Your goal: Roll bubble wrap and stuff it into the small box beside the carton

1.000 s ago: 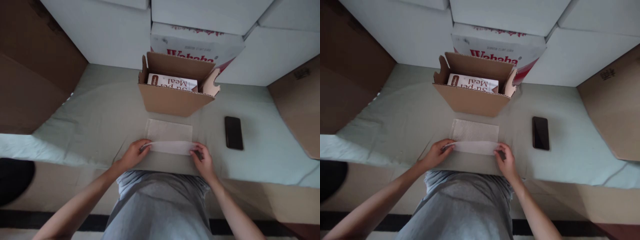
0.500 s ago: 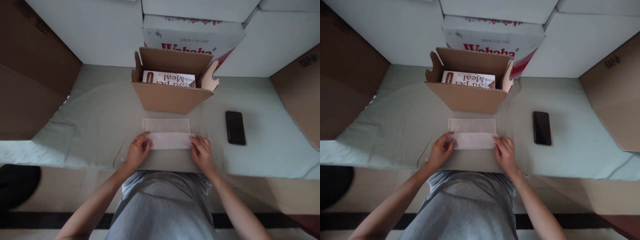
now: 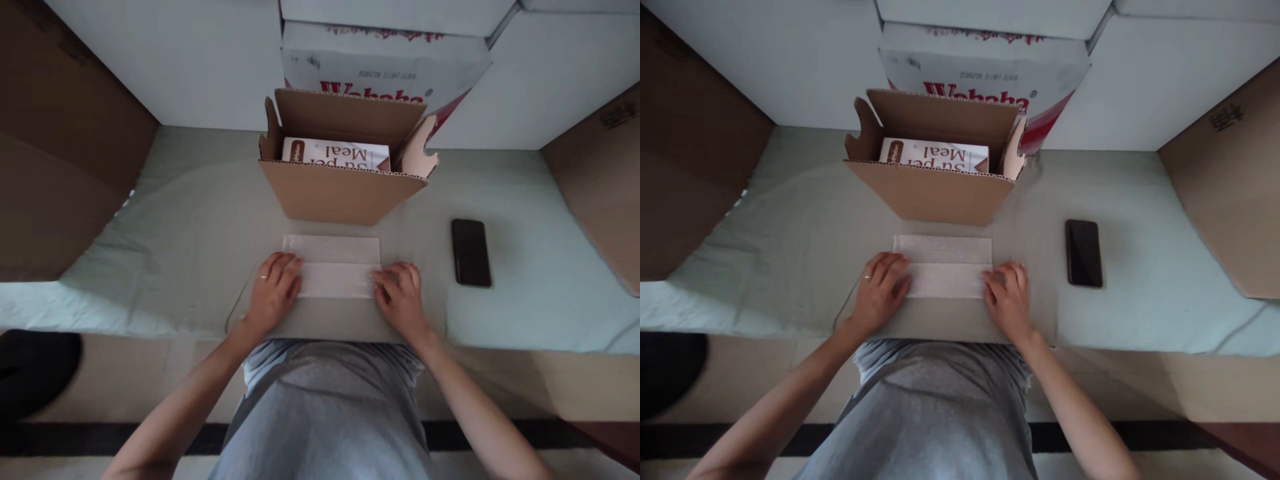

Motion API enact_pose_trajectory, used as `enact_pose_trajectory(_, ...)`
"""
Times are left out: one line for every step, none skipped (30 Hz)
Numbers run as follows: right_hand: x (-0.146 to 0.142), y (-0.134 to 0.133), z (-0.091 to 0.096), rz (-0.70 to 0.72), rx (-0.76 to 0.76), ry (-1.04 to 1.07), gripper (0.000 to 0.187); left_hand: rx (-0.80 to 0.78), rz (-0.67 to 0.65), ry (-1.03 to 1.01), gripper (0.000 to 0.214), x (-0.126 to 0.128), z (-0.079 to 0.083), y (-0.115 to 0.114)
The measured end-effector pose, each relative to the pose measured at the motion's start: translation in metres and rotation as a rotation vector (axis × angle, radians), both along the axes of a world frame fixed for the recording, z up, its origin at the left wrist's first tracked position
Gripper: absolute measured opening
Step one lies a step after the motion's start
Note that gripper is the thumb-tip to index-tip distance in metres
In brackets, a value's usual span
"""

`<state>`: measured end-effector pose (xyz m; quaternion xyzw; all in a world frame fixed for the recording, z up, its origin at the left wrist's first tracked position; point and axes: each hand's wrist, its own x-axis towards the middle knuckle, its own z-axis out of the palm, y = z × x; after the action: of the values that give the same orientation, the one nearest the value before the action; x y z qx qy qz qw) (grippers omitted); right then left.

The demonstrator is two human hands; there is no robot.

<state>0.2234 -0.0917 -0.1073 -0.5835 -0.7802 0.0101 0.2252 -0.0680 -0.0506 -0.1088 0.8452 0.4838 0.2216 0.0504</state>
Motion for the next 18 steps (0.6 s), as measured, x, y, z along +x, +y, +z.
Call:
enact_pose_trajectory(0.001,0.001,0.001,0.041,0.005,0.005,0.025,0.006,-0.107,0.003,0.033,-0.002,0.000,0.001)
enact_pose_trajectory(0.001,0.001,0.001,0.101,-0.003,0.009,0.027,-0.009,-0.212,0.005,0.031,-0.005,0.000,0.002)
enact_pose_trajectory(0.002,0.001,0.002,0.172,-0.023,0.012,0.030,-0.039,-0.299,0.008,0.029,-0.007,0.000,0.003)
enact_pose_trajectory(0.004,0.001,0.002,0.240,-0.055,0.012,0.031,-0.080,-0.360,0.011,0.028,-0.009,0.001,0.004)
enact_pose_trajectory(0.005,0.000,0.002,0.291,-0.093,0.009,0.033,-0.126,-0.401,0.015,0.031,-0.011,0.003,0.004)
enact_pose_trajectory(0.006,0.000,0.001,0.324,-0.135,0.007,0.037,-0.172,-0.424,0.019,0.038,-0.013,0.004,0.004)
enact_pose_trajectory(0.007,0.000,0.001,0.342,-0.174,0.005,0.044,-0.213,-0.437,0.024,0.047,-0.015,0.005,0.004)
enact_pose_trajectory(0.009,-0.001,0.001,0.349,-0.206,0.006,0.050,-0.248,-0.443,0.028,0.056,-0.016,0.006,0.004)
enact_pose_trajectory(0.010,0.000,0.000,0.346,-0.226,0.007,0.053,-0.272,-0.448,0.030,0.060,-0.018,0.007,0.003)
enact_pose_trajectory(0.011,0.000,0.000,0.340,-0.236,0.007,0.053,-0.288,-0.448,0.030,0.061,-0.019,0.007,0.003)
enact_pose_trajectory(0.012,0.001,-0.001,0.333,-0.232,0.009,0.051,-0.297,-0.448,0.026,0.059,-0.020,0.007,0.004)
enact_pose_trajectory(0.012,0.003,-0.001,0.330,-0.220,0.014,0.048,-0.298,-0.451,0.015,0.057,-0.021,0.007,0.004)
enact_pose_trajectory(0.013,0.004,-0.001,0.332,-0.205,0.024,0.045,-0.297,-0.458,-0.001,0.056,-0.022,0.006,0.005)
enact_pose_trajectory(0.014,0.006,0.000,0.341,-0.189,0.041,0.042,-0.294,-0.468,-0.025,0.054,-0.023,0.005,0.007)
enact_pose_trajectory(0.015,0.007,0.001,0.354,-0.176,0.068,0.038,-0.294,-0.476,-0.057,0.052,-0.024,0.005,0.008)
enact_pose_trajectory(0.015,0.008,0.001,0.366,-0.166,0.105,0.035,-0.295,-0.473,-0.099,0.048,-0.024,0.005,0.010)
enact_pose_trajectory(0.015,0.009,0.002,0.373,-0.164,0.144,0.032,-0.304,-0.455,-0.145,0.043,-0.025,0.005,0.012)
enact_pose_trajectory(0.015,0.009,0.002,0.373,-0.170,0.179,0.030,-0.318,-0.423,-0.186,0.039,-0.025,0.005,0.013)
